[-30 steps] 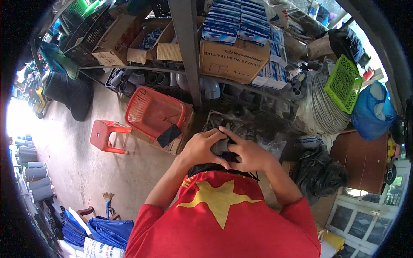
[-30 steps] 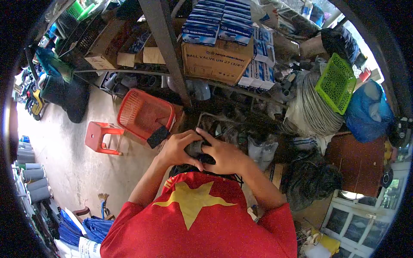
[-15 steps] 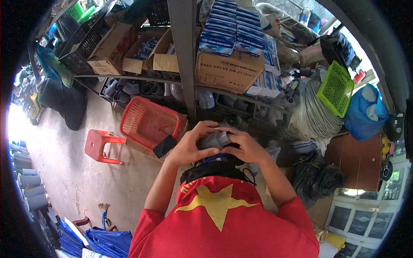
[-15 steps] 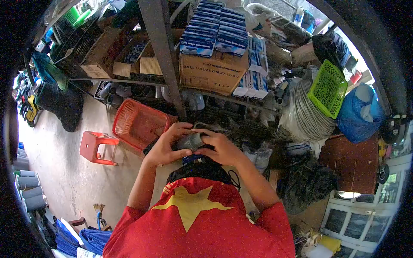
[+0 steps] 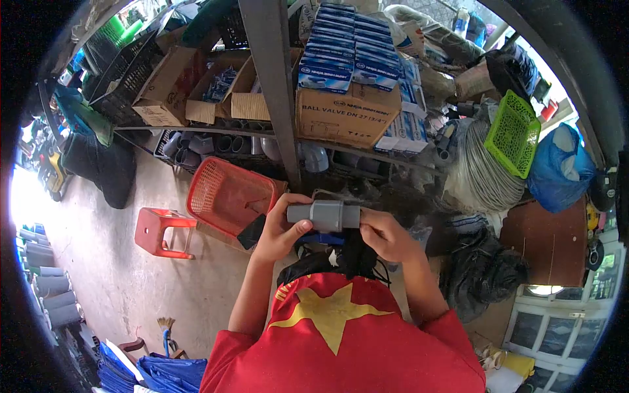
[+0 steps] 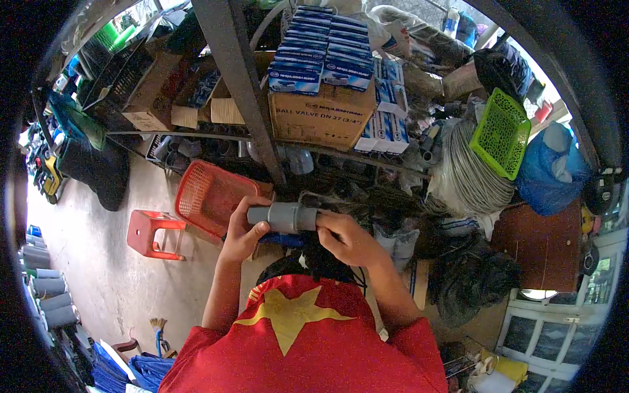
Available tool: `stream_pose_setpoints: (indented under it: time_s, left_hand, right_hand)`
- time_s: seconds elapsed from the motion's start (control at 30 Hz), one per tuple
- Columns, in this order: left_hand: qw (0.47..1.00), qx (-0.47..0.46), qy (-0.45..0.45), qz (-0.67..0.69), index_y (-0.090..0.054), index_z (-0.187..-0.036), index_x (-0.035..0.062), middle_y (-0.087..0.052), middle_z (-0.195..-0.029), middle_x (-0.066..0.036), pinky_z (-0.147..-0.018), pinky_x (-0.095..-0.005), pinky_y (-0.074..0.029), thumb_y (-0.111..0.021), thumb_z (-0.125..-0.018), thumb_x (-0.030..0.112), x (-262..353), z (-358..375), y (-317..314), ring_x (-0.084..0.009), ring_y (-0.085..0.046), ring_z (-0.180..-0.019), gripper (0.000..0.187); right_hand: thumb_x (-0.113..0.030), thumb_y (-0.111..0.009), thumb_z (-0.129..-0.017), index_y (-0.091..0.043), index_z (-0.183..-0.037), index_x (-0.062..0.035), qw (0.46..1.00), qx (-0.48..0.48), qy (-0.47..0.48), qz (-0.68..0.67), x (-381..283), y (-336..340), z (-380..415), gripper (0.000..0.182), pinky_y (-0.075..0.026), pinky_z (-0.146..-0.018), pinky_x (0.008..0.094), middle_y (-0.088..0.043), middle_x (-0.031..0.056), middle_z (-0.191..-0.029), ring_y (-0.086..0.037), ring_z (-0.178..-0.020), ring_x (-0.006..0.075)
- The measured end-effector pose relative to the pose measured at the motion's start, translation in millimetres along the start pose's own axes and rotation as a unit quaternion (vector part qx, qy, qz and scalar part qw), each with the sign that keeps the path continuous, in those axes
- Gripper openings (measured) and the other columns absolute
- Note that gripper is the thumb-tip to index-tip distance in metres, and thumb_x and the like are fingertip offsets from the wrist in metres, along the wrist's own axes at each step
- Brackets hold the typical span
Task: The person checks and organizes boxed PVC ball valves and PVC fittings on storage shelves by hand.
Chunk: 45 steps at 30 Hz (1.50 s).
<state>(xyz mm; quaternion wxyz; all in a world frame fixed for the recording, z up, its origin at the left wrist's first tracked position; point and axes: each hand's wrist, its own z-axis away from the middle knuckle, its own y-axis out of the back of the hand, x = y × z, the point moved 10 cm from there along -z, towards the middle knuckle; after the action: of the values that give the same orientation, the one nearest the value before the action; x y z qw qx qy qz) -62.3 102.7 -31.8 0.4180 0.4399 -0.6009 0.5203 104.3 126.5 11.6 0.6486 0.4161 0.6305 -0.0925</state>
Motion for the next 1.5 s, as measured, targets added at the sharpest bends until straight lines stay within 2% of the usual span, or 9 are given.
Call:
stream_pose_setpoints:
  time_s: [0.23, 0.43, 0.53, 0.73, 0.97, 1.17, 1.27, 1.33, 1.5]
  left_hand:
    - [0.996, -0.046, -0.008, -0.075, -0.049, -0.119, 0.0013, -0.055, -0.107, -0.006, -0.086, -0.0271, -0.045, -0.07, -0.088, 0.025, 2.0, 1.7, -4.5, -0.0123, -0.052, -0.101, 0.045]
    - [0.998, -0.053, 0.002, -0.039, -0.049, -0.119, 0.002, -0.053, -0.111, -0.006, -0.087, -0.0267, -0.043, -0.07, -0.088, 0.028, -4.9, -1.0, -16.0, -0.0123, -0.051, -0.101, 0.046]
    - [0.999, -0.018, -0.028, -0.042, -0.049, -0.12, 0.0022, -0.054, -0.11, -0.006, -0.086, -0.0267, -0.043, -0.07, -0.088, 0.029, 0.7, -1.8, -16.6, -0.0125, -0.052, -0.098, 0.047]
    - [0.999, 0.007, -0.038, -0.033, -0.048, -0.121, 0.0024, -0.054, -0.107, -0.005, -0.083, -0.0271, -0.044, -0.069, -0.089, 0.029, 4.4, -0.3, -14.4, -0.0128, -0.052, -0.095, 0.047]
    - [0.994, -0.036, -0.004, -0.098, -0.046, -0.12, 0.0025, -0.053, -0.104, -0.007, -0.083, -0.0271, -0.043, -0.066, -0.09, 0.029, 4.9, -1.8, -24.5, -0.013, -0.051, -0.096, 0.045]
    - [0.993, -0.03, -0.004, -0.111, -0.046, -0.119, 0.0022, -0.053, -0.105, -0.008, -0.083, -0.0267, -0.043, -0.063, -0.092, 0.032, -6.9, 7.4, -20.7, -0.0132, -0.051, -0.096, 0.044]
    - [0.99, 0.0, -0.027, -0.135, -0.046, -0.118, 0.0021, -0.053, -0.105, -0.008, -0.082, -0.0269, -0.043, -0.062, -0.092, 0.033, -0.7, 8.2, -17.2, -0.0132, -0.051, -0.094, 0.044]
    - [0.982, 0.023, -0.084, -0.168, -0.046, -0.118, 0.0021, -0.053, -0.105, -0.008, -0.081, -0.0272, -0.043, -0.062, -0.093, 0.033, 9.2, 3.8, -17.0, -0.013, -0.052, -0.092, 0.043]
    - [0.999, 0.043, 0.006, -0.028, -0.047, -0.117, 0.0026, -0.055, -0.1, -0.005, -0.074, -0.0247, -0.045, -0.059, -0.094, 0.033, -22.5, 6.6, -18.6, -0.0102, -0.052, -0.085, 0.04]
  right_hand:
    - [-0.001, -0.073, -0.078, -0.063, -0.104, -0.0003, 0.994, 0.102, -0.038, 0.023, 9.4, 25.8, 19.8, 0.027, -0.044, -0.06, 0.0294, -0.065, 0.0114, -0.083, -0.058, -0.065, 0.017]
    - [-0.003, -0.075, -0.077, -0.066, -0.098, -0.0031, 0.953, 0.27, -0.111, -0.073, 12.4, 44.1, 44.0, 0.023, -0.045, -0.059, 0.0271, -0.065, 0.0056, -0.082, -0.059, -0.062, 0.0167]
    - [-0.009, -0.071, -0.083, -0.064, -0.107, -0.0014, 0.974, 0.218, -0.038, 0.05, -6.2, 40.4, 38.9, 0.027, -0.048, -0.069, 0.0307, -0.064, 0.0077, -0.09, -0.063, -0.076, 0.0212]
    - [-0.022, -0.059, -0.09, -0.062, -0.115, 0.0006, 0.996, 0.048, -0.041, -0.064, -3.2, 6.2, 25.9, 0.034, -0.035, -0.102, 0.038, -0.049, 0.0168, -0.128, -0.047, -0.121, 0.0292]
    - [-0.032, -0.068, -0.087, -0.061, -0.119, -0.002, 0.996, -0.086, -0.018, -0.008, 2.7, -7.6, 24.3, 0.044, -0.039, -0.099, 0.0383, -0.053, 0.0162, -0.123, -0.051, -0.118, 0.0289]
    - [-0.032, -0.063, -0.092, -0.061, -0.114, -0.0016, 0.929, -0.263, -0.25, -0.071, 43.1, -34.1, 36.9, 0.038, -0.047, -0.089, 0.0391, -0.067, 0.0158, -0.103, -0.064, -0.099, 0.0303]
    - [-0.026, -0.064, -0.091, -0.063, -0.103, -0.0003, 0.995, -0.059, -0.08, -0.018, 19.8, -18.6, 20.7, 0.028, -0.049, -0.072, 0.0357, -0.067, 0.0138, -0.088, -0.064, -0.078, 0.0242]
    - [-0.028, -0.06, -0.094, -0.061, -0.11, -0.0019, 0.998, -0.026, -0.052, -0.028, 18.9, -19.1, 18.3, 0.031, -0.049, -0.079, 0.0388, -0.067, 0.0177, -0.101, -0.065, -0.091, 0.0313]
    - [-0.028, -0.059, -0.093, -0.056, -0.117, -0.003, 0.998, 0.008, -0.057, -0.004, 20.9, -10.7, 15.8, 0.035, -0.048, -0.083, 0.0416, -0.063, 0.022, -0.11, -0.063, -0.1, 0.0358]
